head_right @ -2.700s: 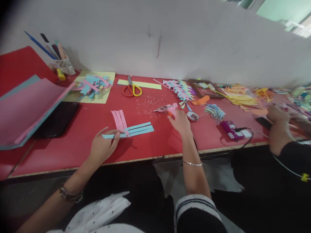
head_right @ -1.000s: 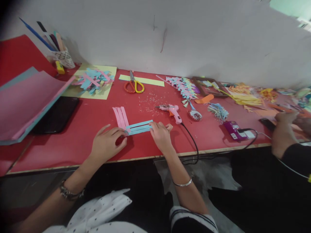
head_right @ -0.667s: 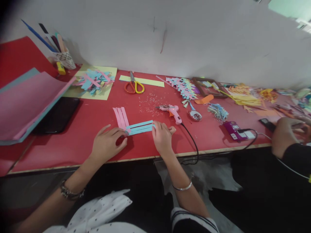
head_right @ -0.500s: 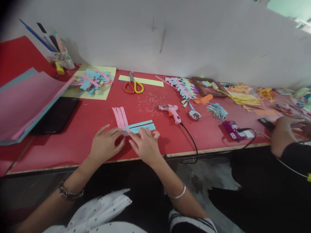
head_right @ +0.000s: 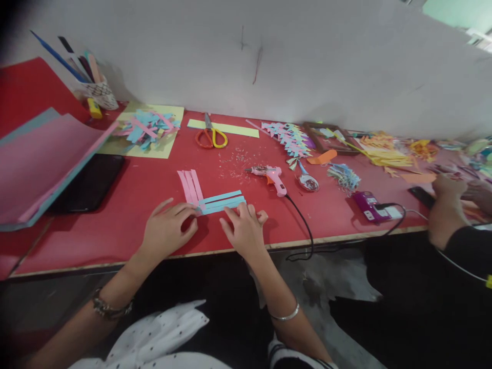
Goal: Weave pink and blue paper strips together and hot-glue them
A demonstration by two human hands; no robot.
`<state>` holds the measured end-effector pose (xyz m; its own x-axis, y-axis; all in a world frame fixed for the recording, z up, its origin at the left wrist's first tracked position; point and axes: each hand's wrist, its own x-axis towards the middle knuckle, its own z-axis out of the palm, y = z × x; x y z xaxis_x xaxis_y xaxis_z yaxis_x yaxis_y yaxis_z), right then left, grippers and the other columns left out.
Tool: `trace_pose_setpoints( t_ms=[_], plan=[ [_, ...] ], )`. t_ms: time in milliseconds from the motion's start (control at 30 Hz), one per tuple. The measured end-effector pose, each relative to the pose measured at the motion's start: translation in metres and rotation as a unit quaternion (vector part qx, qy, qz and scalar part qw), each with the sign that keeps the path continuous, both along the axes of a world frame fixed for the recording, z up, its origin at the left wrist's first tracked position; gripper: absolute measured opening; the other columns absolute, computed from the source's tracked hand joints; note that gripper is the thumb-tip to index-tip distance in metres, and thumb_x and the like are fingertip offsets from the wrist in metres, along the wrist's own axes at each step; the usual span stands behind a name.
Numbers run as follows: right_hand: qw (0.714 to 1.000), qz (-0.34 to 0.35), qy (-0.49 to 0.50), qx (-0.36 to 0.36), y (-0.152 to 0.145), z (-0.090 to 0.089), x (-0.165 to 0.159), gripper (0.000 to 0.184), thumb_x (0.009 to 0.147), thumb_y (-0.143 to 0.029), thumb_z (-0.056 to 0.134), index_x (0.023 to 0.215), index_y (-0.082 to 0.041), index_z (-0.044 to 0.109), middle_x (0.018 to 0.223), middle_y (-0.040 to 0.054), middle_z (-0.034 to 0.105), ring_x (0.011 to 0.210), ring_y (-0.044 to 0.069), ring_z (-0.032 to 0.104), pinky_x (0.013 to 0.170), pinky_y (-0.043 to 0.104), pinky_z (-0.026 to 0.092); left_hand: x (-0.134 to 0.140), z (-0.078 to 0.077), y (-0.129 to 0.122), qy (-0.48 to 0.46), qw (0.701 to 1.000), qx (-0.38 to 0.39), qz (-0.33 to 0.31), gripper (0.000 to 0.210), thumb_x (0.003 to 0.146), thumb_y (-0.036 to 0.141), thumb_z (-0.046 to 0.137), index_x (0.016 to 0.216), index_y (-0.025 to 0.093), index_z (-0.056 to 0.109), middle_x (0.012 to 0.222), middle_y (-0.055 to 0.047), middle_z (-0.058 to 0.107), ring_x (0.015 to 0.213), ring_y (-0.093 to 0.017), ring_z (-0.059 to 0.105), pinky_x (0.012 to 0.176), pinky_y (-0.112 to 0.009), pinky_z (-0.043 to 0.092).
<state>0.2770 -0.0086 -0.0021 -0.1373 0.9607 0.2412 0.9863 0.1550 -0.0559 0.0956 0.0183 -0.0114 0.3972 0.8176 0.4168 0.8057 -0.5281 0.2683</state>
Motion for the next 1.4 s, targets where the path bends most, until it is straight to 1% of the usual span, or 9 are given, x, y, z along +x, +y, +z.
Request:
trace_pose_setpoints(
  t_ms=[333, 467, 500, 567, 667, 733, 1000, 1267, 1400],
  plan=[
    [0.997, -0.072, -0.025, 0.011, 0.003, -0.001, 0.030, 0.033, 0.086, -0.036, 0.037, 0.104, -0.025, 0.062, 0.083, 0.0059, 0.054, 0.080, 0.019, 0.044, 0.068, 0.034, 0.019, 0.000, 0.000, 0.000, -0.002, 1.000, 0.019, 0.005, 0.017, 0.075, 0.022, 0.044, 0.075, 0.021, 0.060, 0.085, 0.000, 0.070, 0.074, -0.016, 0.064, 0.091, -0.038, 0.038],
    [0.994, -0.099, -0.028, 0.045, 0.004, 0.000, 0.032, 0.038, 0.087, -0.037, 0.033, 0.102, -0.019, 0.063, 0.082, 0.0078, 0.055, 0.080, 0.020, 0.044, 0.068, 0.034, 0.020, 0.000, 0.000, 0.000, 0.000, 1.000, 0.020, 0.006, 0.017, 0.075, 0.021, 0.044, 0.074, 0.021, 0.061, 0.085, 0.000, 0.070, 0.075, -0.016, 0.064, 0.091, -0.037, 0.038],
    [0.994, -0.095, -0.024, 0.053, 0.003, 0.001, 0.029, 0.039, 0.087, -0.037, 0.032, 0.102, -0.018, 0.062, 0.082, 0.0080, 0.056, 0.080, 0.020, 0.044, 0.069, 0.034, 0.020, 0.000, 0.000, 0.000, 0.000, 1.000, 0.018, 0.006, 0.017, 0.075, 0.021, 0.044, 0.075, 0.021, 0.061, 0.085, 0.000, 0.070, 0.074, -0.016, 0.064, 0.091, -0.037, 0.038],
    [0.997, -0.049, -0.013, 0.050, 0.003, 0.001, 0.019, 0.038, 0.087, -0.038, 0.033, 0.107, -0.020, 0.060, 0.083, 0.0073, 0.055, 0.080, 0.019, 0.044, 0.069, 0.034, 0.020, 0.000, 0.001, 0.000, 0.001, 1.000, 0.017, 0.004, 0.017, 0.075, 0.020, 0.044, 0.075, 0.021, 0.061, 0.085, 0.000, 0.070, 0.074, -0.016, 0.064, 0.091, -0.038, 0.038],
    [0.998, 0.056, 0.005, 0.005, 0.002, 0.001, 0.000, 0.036, 0.086, -0.040, 0.036, 0.113, -0.026, 0.056, 0.086, 0.0051, 0.055, 0.081, 0.018, 0.045, 0.070, 0.034, 0.020, 0.000, 0.001, 0.000, -0.001, 1.000, 0.017, -0.002, 0.018, 0.076, 0.021, 0.043, 0.076, 0.020, 0.061, 0.085, 0.000, 0.070, 0.075, -0.017, 0.064, 0.091, -0.038, 0.038],
    [0.996, 0.080, 0.011, -0.024, 0.002, 0.001, -0.007, 0.035, 0.086, -0.041, 0.037, 0.113, -0.029, 0.056, 0.087, 0.0048, 0.054, 0.082, 0.018, 0.045, 0.070, 0.033, 0.020, 0.000, 0.000, 0.000, -0.001, 1.000, 0.016, -0.003, 0.019, 0.076, 0.021, 0.043, 0.077, 0.020, 0.061, 0.086, -0.001, 0.070, 0.076, -0.017, 0.064, 0.091, -0.038, 0.038],
    [1.000, -0.010, -0.001, -0.027, 0.002, 0.000, 0.009, 0.035, 0.087, -0.039, 0.037, 0.111, -0.026, 0.058, 0.089, 0.0064, 0.054, 0.084, 0.019, 0.043, 0.073, 0.034, 0.019, -0.002, -0.002, 0.000, 0.001, 1.000, 0.024, -0.004, 0.018, 0.076, 0.020, 0.043, 0.077, 0.021, 0.061, 0.086, 0.000, 0.070, 0.075, -0.017, 0.064, 0.089, -0.038, 0.040],
    [1.000, -0.018, 0.015, -0.017, 0.000, -0.001, 0.011, 0.034, 0.086, -0.036, 0.038, 0.111, -0.025, 0.058, 0.091, 0.0070, 0.056, 0.086, 0.020, 0.045, 0.076, 0.036, 0.021, -0.007, -0.004, 0.002, -0.031, 0.999, 0.028, 0.003, 0.022, 0.078, 0.020, 0.040, 0.078, 0.022, 0.063, 0.088, -0.002, 0.069, 0.081, -0.017, 0.063, 0.088, -0.035, 0.042],
    [1.000, -0.013, 0.015, 0.000, -0.001, 0.001, 0.006, 0.040, 0.085, -0.036, 0.037, 0.121, -0.024, 0.050, 0.102, 0.0100, 0.055, 0.090, 0.022, 0.046, 0.079, 0.038, 0.024, -0.018, -0.005, 0.003, -0.020, 0.999, 0.010, 0.028, 0.025, 0.079, 0.022, 0.040, 0.089, 0.021, 0.063, 0.096, -0.005, 0.067, 0.089, -0.019, 0.061, 0.085, -0.035, 0.045]
  ],
)
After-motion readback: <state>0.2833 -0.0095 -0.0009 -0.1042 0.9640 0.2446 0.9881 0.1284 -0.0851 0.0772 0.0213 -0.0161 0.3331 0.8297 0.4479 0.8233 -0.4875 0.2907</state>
